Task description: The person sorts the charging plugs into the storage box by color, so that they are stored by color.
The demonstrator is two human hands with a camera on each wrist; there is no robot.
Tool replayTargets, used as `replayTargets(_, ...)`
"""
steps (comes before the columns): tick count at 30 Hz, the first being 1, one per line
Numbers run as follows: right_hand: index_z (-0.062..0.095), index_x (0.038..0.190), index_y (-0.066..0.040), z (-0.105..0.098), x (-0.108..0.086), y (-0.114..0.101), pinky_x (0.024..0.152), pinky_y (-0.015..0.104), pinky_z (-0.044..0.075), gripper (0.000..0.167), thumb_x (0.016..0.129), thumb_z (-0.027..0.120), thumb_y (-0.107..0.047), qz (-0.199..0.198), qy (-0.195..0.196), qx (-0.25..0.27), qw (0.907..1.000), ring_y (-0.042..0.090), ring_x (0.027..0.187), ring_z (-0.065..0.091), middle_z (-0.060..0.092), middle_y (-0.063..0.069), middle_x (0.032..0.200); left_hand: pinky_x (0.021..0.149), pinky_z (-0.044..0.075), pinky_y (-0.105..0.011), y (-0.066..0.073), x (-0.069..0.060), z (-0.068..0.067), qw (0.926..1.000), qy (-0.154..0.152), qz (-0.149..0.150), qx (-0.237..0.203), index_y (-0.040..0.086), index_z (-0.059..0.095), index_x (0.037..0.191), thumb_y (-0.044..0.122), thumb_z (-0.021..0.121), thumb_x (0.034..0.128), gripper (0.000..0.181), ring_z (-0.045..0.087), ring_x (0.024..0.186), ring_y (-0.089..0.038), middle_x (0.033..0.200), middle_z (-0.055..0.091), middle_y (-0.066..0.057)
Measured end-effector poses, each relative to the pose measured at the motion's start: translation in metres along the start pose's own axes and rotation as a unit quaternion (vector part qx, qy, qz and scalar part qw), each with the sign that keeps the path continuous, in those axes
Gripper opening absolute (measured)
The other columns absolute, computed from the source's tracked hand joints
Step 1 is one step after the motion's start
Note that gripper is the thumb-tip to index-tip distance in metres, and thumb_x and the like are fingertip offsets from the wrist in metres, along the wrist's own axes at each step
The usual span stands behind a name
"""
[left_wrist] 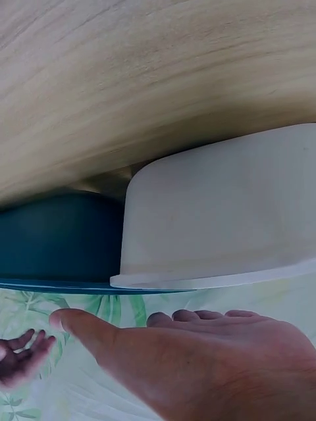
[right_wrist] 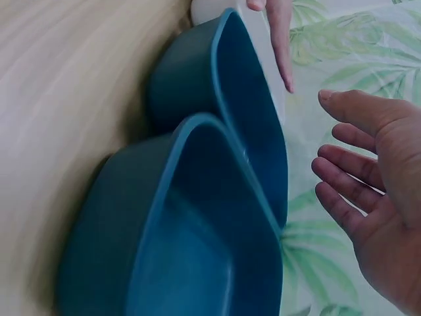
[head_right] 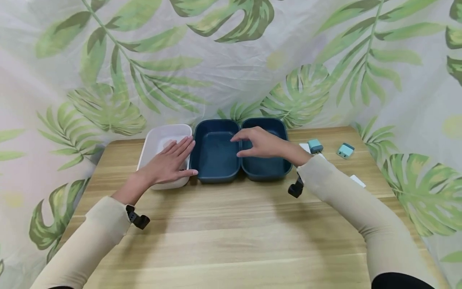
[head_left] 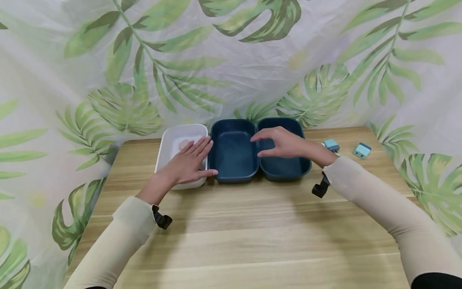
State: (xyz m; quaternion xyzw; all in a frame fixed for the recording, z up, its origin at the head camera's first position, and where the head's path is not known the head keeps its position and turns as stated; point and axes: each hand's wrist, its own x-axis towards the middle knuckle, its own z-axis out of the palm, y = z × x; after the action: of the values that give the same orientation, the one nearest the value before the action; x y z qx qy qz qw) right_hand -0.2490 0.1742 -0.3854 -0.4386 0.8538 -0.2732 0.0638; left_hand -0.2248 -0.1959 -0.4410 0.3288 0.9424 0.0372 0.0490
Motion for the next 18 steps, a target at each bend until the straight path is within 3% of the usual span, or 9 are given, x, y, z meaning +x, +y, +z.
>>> replayTargets(7, 0.068, 0.137, 0.0, -0.007, -0.043, 0.014, 0.105, 0.056, 0.053, 0.049, 0.094, 0.083, -0.018, 0.003, 0.016, -0.011, 0.9998, 0.038, 0.13, 0.063, 0.068, 0.019, 0.138, 0.132, 0.009, -0.055, 0.002, 0.002, -0.001, 0.9999, -0.011, 0.007, 0.006, 0.005, 0.011, 0.17, 0.071, 0.057, 0.0983, 0.108, 0.003, 0.165, -0.027, 0.179, 0.005, -0.012)
replayTargets(18, 0.07, 0.135, -0.003, -0.023, -0.106, 0.035, 0.103, 0.059, 0.054, 0.047, 0.093, 0.084, -0.019, 0.066, -0.013, -0.011, 0.9977, 0.04, 0.129, 0.063, 0.069, 0.017, 0.138, 0.132, 0.011, -0.056, -0.002, -0.001, 0.005, 0.9999, -0.016, 0.002, -0.002, 0.003, 0.014, 0.169, 0.069, 0.059, 0.0981, 0.107, 0.005, 0.165, -0.028, 0.178, 0.007, -0.013)
